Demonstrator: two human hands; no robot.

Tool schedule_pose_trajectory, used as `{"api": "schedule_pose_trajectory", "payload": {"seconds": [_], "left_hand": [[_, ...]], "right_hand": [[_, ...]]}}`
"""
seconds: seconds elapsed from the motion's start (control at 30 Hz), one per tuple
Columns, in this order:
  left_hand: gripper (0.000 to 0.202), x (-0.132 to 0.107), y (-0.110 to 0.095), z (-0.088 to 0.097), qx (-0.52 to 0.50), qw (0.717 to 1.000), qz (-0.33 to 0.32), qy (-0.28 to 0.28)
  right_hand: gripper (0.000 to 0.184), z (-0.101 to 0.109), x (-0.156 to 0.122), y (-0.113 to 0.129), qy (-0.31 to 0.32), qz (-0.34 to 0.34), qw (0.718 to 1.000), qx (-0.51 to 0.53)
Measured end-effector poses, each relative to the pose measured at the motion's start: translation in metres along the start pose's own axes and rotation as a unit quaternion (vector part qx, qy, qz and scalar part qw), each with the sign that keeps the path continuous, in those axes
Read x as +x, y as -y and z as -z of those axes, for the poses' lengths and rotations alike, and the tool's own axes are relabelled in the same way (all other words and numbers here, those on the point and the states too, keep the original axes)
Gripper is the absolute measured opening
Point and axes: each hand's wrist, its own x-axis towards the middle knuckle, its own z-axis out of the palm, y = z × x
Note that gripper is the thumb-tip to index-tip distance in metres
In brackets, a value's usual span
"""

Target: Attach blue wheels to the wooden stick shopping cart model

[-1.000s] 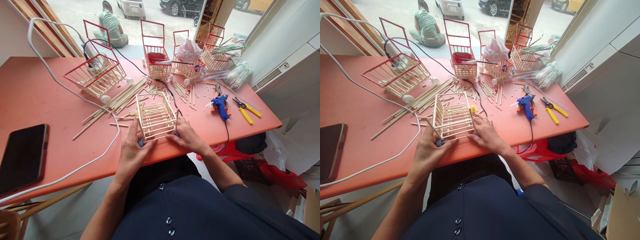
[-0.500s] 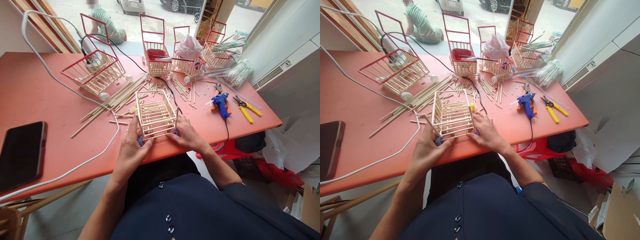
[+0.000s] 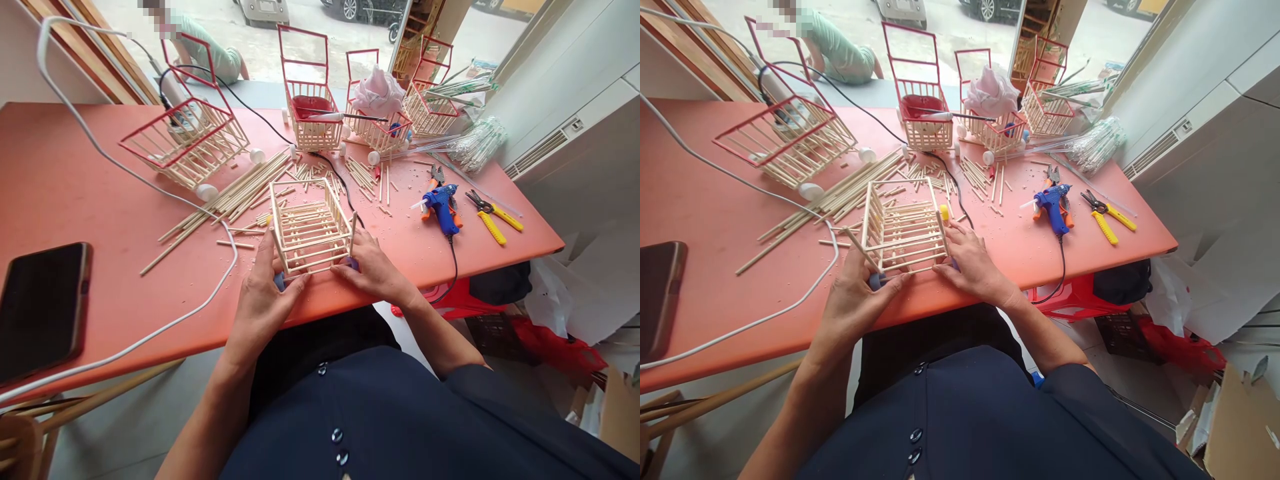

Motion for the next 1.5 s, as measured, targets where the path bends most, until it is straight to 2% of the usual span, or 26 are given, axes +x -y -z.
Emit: {"api": "schedule_pose_trajectory", "payload": {"seconds": [0.2,0.4,0.6,0.97,1.27,1.5], "left_hand": [[0.089,0.0003,0.0008,-0.0012,0.000,1.000,-0.005,-0.001],[0.080,-0.0001,-0.0022,-0.0010,0.000,1.000,-0.003,-0.006],[0.081,0.0005,-0.0002,-0.0009,0.006,1.000,0.004,-0.011],[0.082,0.0007,0.0011,-0.0016,-0.018,1.000,-0.001,0.002],[0.080,0.0008,-0.0018,-0.0017,-0.012,1.000,0.004,-0.006],[0.086,0.0016,0.0063,-0.0029,-0.026,1.000,-0.006,0.000]], "right_hand": [[0.022,0.0002,-0.0001,0.0006,0.004,-0.001,1.000,0.003],[0.019,-0.0001,-0.0014,0.0012,0.005,-0.004,1.000,-0.001],[0.019,-0.0008,-0.0013,0.0005,0.004,-0.006,1.000,-0.007],[0.035,-0.0030,0.0001,-0.0025,0.000,0.002,1.000,-0.015],[0.025,0.0005,-0.0012,0.0032,0.006,-0.008,1.000,-0.013],[0.025,0.0005,-0.0013,0.0044,0.005,-0.009,1.000,-0.009]]}}
